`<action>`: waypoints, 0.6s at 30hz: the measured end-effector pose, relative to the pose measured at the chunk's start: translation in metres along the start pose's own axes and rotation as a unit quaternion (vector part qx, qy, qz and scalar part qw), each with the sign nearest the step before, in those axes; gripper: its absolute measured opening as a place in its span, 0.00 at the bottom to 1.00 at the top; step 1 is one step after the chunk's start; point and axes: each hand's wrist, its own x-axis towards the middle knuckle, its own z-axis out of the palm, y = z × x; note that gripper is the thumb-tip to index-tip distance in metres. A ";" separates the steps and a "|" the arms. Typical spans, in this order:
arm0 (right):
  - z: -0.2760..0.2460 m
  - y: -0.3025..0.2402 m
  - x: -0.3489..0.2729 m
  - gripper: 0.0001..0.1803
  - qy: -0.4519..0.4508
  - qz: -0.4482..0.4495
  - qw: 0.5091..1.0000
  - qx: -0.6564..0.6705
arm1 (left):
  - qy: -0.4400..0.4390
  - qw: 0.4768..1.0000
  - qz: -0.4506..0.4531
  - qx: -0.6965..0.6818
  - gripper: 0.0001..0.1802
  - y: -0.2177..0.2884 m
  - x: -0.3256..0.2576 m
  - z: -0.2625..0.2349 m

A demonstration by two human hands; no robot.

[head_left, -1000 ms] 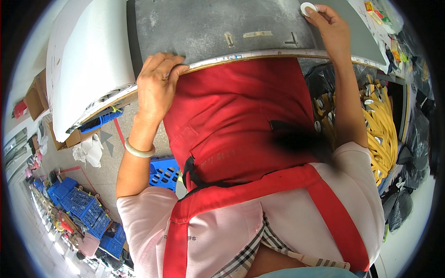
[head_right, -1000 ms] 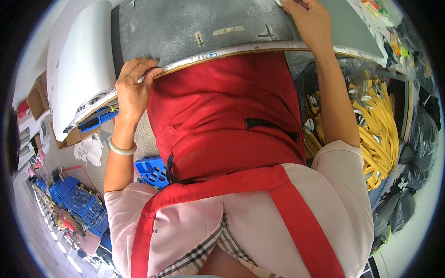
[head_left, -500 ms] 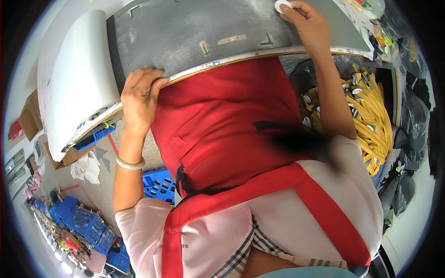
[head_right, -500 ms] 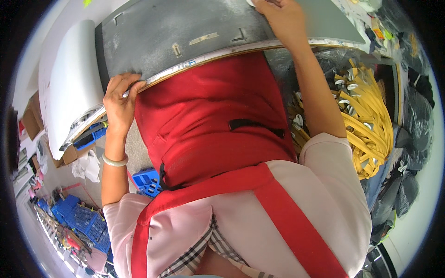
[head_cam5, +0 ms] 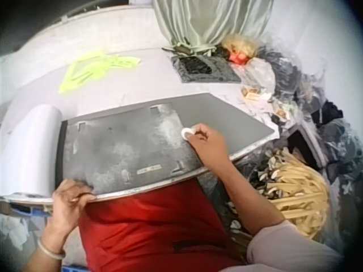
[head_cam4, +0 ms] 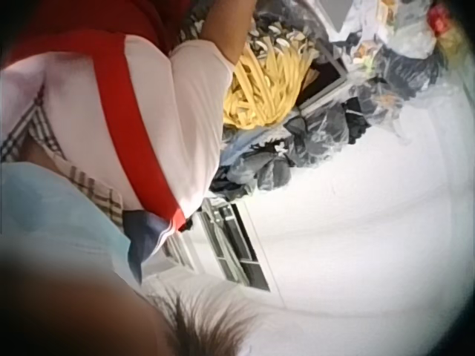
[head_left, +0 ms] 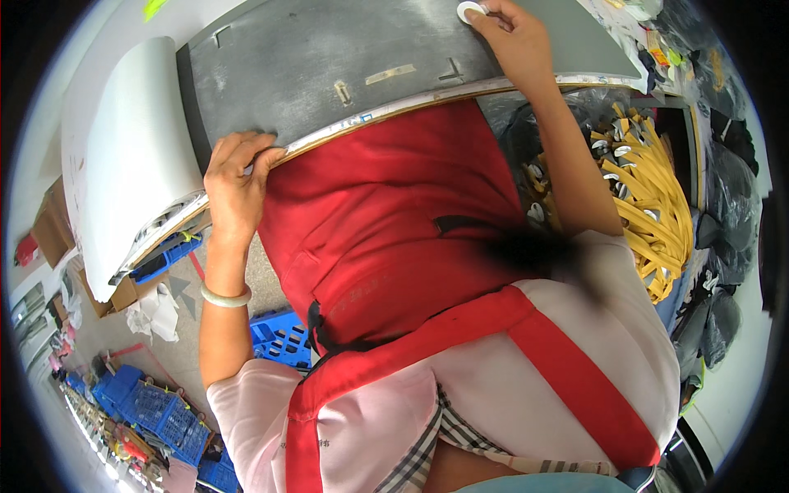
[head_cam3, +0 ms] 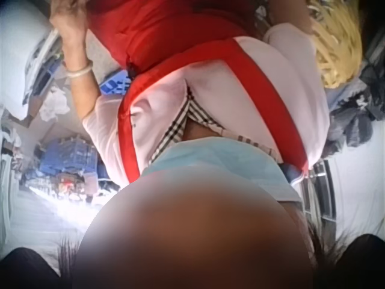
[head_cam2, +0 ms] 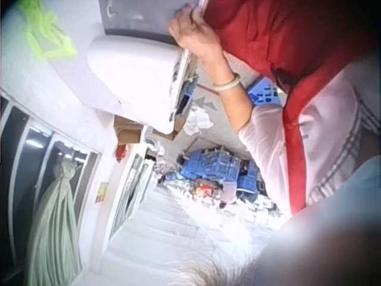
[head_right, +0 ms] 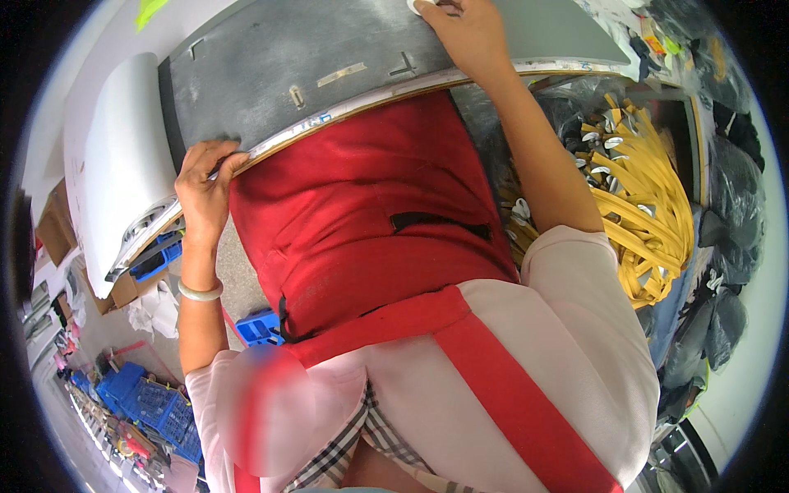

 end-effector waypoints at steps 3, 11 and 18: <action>0.001 -0.002 -0.004 0.09 0.003 -0.017 1.000 -0.025 | 0.000 1.000 0.006 0.005 0.10 0.000 0.002 0.001; -0.003 -0.007 -0.004 0.11 -0.003 -0.028 0.999 -0.047 | -0.050 0.998 -0.027 0.020 0.13 0.006 0.006 -0.002; -0.006 -0.013 -0.024 0.14 -0.069 -0.139 0.979 -0.134 | -0.005 0.998 0.066 -0.009 0.08 0.045 0.057 0.028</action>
